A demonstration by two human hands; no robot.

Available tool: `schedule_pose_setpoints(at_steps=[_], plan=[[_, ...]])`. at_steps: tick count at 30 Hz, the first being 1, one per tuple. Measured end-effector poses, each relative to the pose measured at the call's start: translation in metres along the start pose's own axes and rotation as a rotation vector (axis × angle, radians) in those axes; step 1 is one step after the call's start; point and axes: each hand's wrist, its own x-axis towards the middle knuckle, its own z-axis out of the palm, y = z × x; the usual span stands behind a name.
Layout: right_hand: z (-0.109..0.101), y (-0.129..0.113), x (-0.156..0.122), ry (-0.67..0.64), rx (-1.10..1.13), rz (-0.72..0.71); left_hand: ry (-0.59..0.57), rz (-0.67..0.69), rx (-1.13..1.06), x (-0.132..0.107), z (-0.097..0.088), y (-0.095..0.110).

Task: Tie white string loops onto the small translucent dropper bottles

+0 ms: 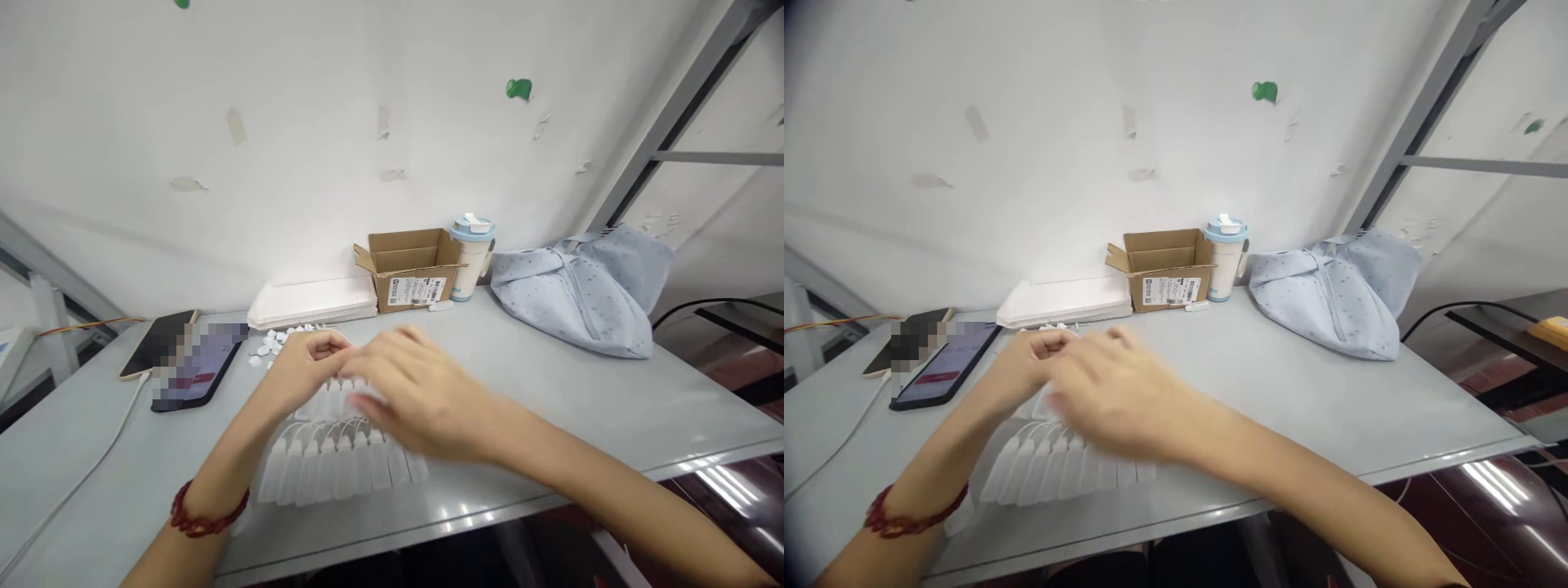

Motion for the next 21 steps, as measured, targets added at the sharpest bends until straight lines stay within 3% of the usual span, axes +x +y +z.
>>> schedule_pose_setpoints(at_steps=[3,7,15,21], plan=[[0.009,0.026,-0.007,0.056,-0.096,-0.086,-0.012,0.023,0.036,-0.001,0.011,0.000],[0.026,0.048,-0.024,0.115,-0.081,-0.075,-0.024,0.033,0.028,-0.003,0.022,0.000],[0.031,0.033,-0.029,0.288,0.017,-0.034,-0.025,0.037,0.005,-0.009,0.024,0.001],[0.033,0.029,-0.033,0.301,0.170,0.046,-0.072,0.013,-0.003,-0.009,0.022,0.002]])
